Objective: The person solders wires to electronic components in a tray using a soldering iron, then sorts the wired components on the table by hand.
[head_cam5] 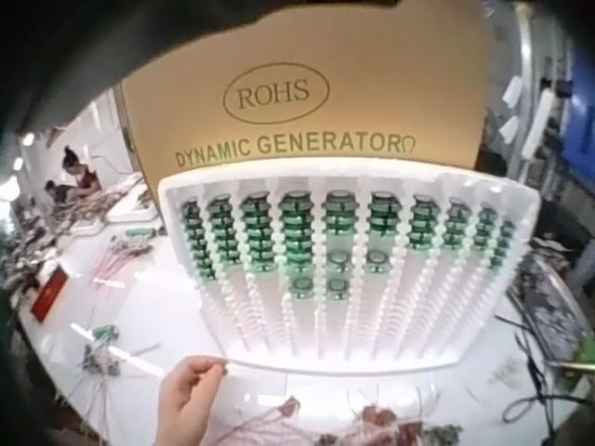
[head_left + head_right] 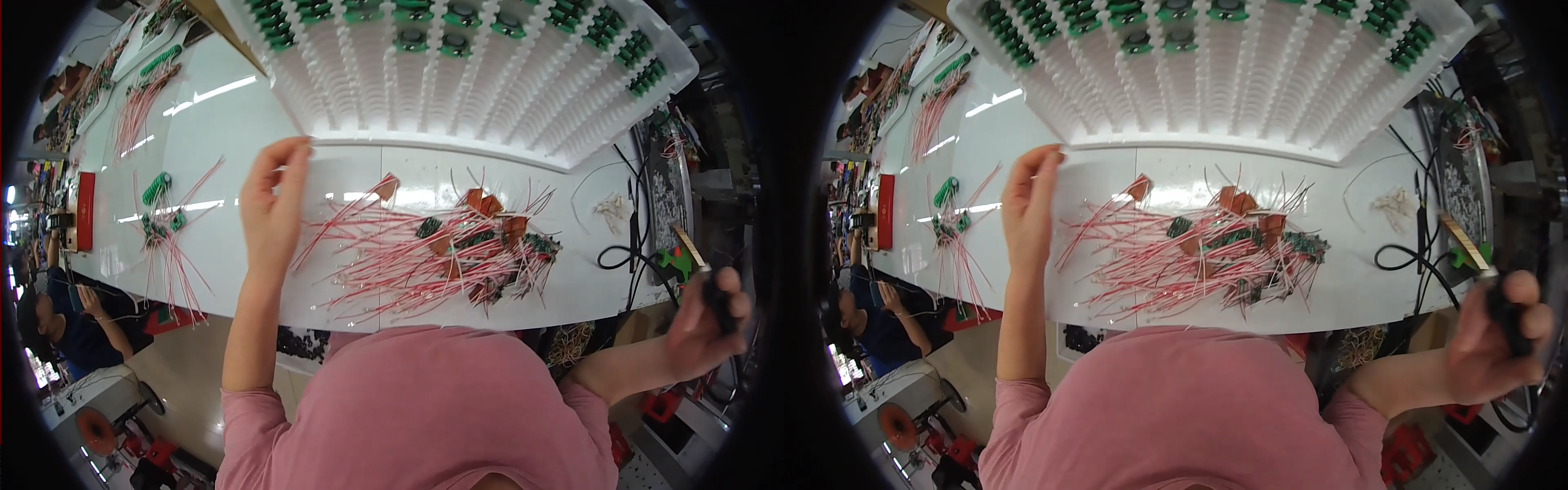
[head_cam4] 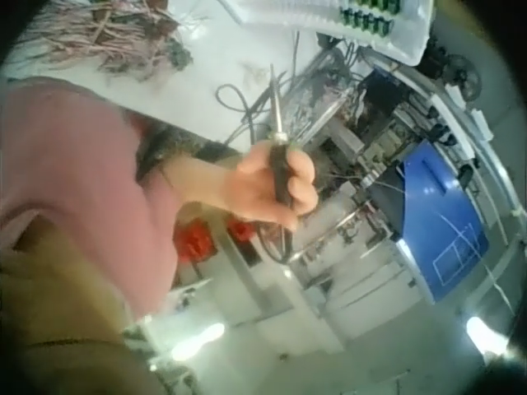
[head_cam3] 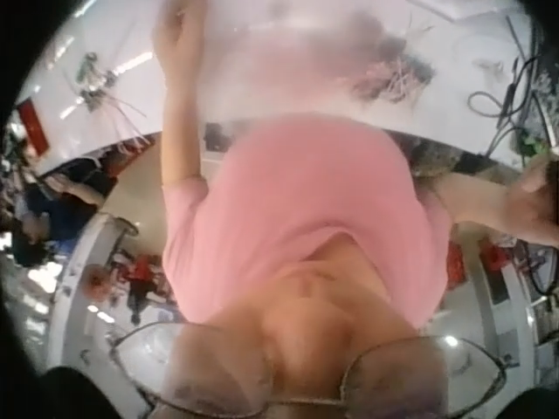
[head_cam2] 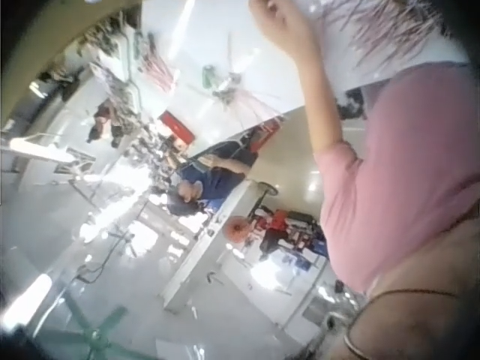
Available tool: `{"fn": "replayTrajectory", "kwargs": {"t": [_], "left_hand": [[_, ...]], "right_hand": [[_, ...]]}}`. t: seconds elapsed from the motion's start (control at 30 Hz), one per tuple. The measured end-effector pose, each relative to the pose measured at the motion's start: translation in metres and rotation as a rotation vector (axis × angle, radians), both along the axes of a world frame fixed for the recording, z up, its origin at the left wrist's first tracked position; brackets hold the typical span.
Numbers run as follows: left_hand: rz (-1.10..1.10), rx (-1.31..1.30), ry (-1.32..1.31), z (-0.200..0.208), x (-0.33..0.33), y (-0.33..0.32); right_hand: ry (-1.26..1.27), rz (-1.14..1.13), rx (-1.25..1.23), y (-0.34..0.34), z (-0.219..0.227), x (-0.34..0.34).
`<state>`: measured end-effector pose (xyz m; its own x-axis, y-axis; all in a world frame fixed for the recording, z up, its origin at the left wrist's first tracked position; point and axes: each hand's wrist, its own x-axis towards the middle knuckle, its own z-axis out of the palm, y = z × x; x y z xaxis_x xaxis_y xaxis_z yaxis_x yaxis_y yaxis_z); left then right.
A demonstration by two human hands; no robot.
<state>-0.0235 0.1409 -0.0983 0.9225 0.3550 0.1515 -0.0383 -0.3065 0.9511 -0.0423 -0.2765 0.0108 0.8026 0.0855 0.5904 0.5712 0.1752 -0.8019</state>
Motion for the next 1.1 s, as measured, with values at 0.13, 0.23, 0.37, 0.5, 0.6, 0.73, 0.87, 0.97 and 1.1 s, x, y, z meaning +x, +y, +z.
{"fn": "replayTrajectory", "kwargs": {"t": [0.13, 0.23, 0.37, 0.5, 0.6, 0.73, 0.87, 0.97, 1.1], "left_hand": [[-0.212, 0.519, -0.03, 0.005, 0.0, -0.03], [-0.217, 0.634, 0.035, 0.003, 0.002, -0.042], [-0.317, 0.593, 0.107, 0.002, -0.002, -0.031], [-0.243, -0.196, 0.047, 0.045, -0.015, -0.03], [-0.235, -0.369, -0.081, 0.086, -0.035, -0.044], [-0.349, -0.468, -0.239, 0.099, -0.055, -0.063], [-0.378, -0.353, -0.258, 0.096, -0.061, -0.074], [-0.372, -0.266, -0.34, 0.089, -0.06, -0.071], [-0.269, -0.126, -0.31, 0.084, -0.065, -0.063]], "right_hand": [[0.095, 0.017, -0.126, 0.029, -0.032, -0.006], [0.062, -0.035, -0.224, 0.06, -0.038, -0.006], [0.102, 0.028, -0.173, 0.084, -0.041, -0.006], [0.174, 0.026, -0.291, 0.106, -0.032, -0.014], [0.138, 0.034, -0.388, 0.131, -0.023, -0.015], [0.213, 0.179, -0.475, 0.162, -0.011, -0.005], [-0.139, 0.123, -0.479, 0.193, -0.027, 0.003], [-0.125, 0.106, -0.534, 0.2, -0.034, 0.0], [-0.106, 0.126, -0.635, 0.191, -0.033, -0.005]]}}
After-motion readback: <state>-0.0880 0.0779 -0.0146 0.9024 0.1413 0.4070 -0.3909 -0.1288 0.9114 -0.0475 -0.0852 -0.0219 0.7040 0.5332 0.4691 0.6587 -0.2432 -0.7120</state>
